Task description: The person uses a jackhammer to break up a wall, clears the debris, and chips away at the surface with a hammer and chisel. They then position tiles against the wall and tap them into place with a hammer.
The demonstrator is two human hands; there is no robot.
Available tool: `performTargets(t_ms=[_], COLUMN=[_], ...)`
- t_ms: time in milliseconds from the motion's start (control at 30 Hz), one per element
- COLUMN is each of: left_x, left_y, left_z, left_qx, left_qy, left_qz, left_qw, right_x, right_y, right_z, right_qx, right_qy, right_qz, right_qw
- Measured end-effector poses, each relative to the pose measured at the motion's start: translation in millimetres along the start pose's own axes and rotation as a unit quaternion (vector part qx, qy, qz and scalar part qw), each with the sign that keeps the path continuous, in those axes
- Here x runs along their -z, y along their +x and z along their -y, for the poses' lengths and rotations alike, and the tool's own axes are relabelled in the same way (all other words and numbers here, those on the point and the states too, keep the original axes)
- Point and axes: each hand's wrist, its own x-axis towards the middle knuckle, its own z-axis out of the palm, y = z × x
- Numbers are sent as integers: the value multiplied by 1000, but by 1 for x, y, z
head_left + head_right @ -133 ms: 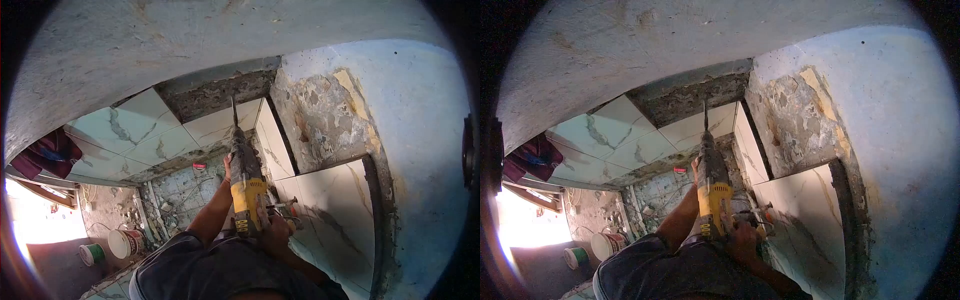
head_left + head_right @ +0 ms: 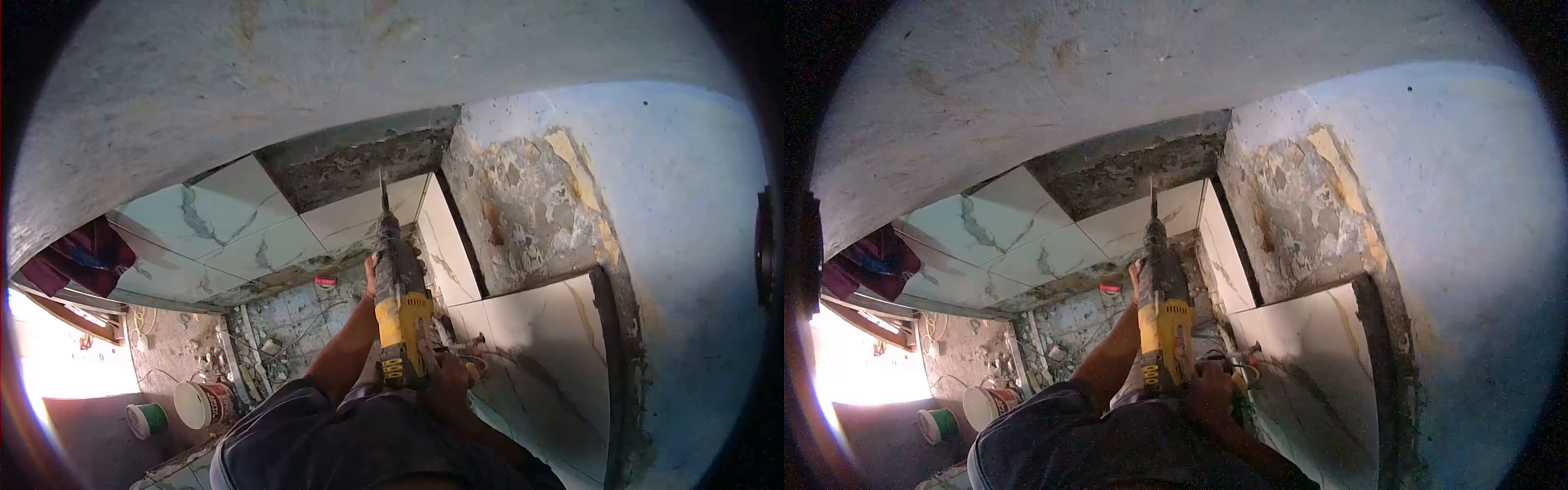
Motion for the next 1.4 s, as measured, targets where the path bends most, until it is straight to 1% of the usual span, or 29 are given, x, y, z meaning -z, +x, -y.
performTargets(t_ms=[33, 67, 133, 167, 233, 267, 300, 367, 433, 500, 567, 600, 633, 700, 733, 800, 867, 933, 967, 1167, 1267, 1333, 1367, 1400], left_x=[-1, 0, 1, 4, 14, 9, 6, -4, -1, 1, 9, 37, 56, 83, 89, 101, 113, 123, 126, 136, 138, 138, 134, 131], left_y=[0, -2, -2, -2, -3, -1, -6, -24, -33, -36, -39, -29, -25, -19, -14, -5, -3, -2, -2, 2, 4, 7, 9, 14], left_z=[-4, -3, 3, 5, 15, 16, 16, 17, 20, 23, 28, 43, 49, 55, 56, 58, 62, 65, 66, 60, 56, 51, 47, 41], left_qx=[-4, -1, -1, -1, 37, 49, 48, 4, 11, 14, 3, 9, 9, -22, -20, -43, -37, -28, -32, -65, -80, -80, -76, -76], left_qy=[31, 29, -5, -6, -19, -109, -107, -24, 4, 31, -3, -111, -110, -92, -93, -106, -109, -111, -103, -51, -23, -11, -4, 4], left_qz=[-36, -39, 15, 11, 2, 106, 108, 14, 8, 10, 51, 142, 142, 34, 33, 73, 57, 40, 42, 58, 69, 76, 41, 6], left_qw=[999, 999, 1000, 1000, 999, 987, 987, 1000, 1000, 999, 999, 984, 984, 995, 995, 991, 992, 993, 993, 995, 994, 994, 996, 997], right_x=[-9, -8, -3, -4, -6, -6, -6, -1, 12, 0, -3, -2, -2, -13, -16, -12, -12, -16, -17, -25, -22, -30, -28, -25], right_y=[-2, -3, -4, -7, -18, -24, -29, -37, -45, -53, -53, -52, -52, -49, -47, -42, -37, -35, -35, -33, -24, -21, -20, -14], right_z=[-2, -1, -3, -4, -6, -4, -3, 0, 5, -1, -3, 1, 5, 0, 0, 4, 5, 4, 3, 3, 2, 0, 4, 8], right_qx=[8, 6, 20, 20, 14, 14, 23, 32, 24, 27, 35, 16, -5, 0, 5, 0, -3, 14, 13, -3, -2, 16, 14, -8], right_qy=[-24, -24, 7, 8, 32, 34, 25, 19, 48, 44, 37, 40, 44, 23, 2, 15, 29, 33, 33, -21, 14, -35, -36, -14], right_qz=[-10, -6, -24, -21, -61, -62, -75, -85, -53, -55, -60, -37, -12, -15, -16, -5, 6, -20, -18, 31, 8, -38, -40, -27], right_qw=[1000, 1000, 999, 1000, 997, 997, 997, 996, 997, 997, 997, 998, 999, 1000, 1000, 1000, 1000, 999, 999, 999, 1000, 999, 998, 999])
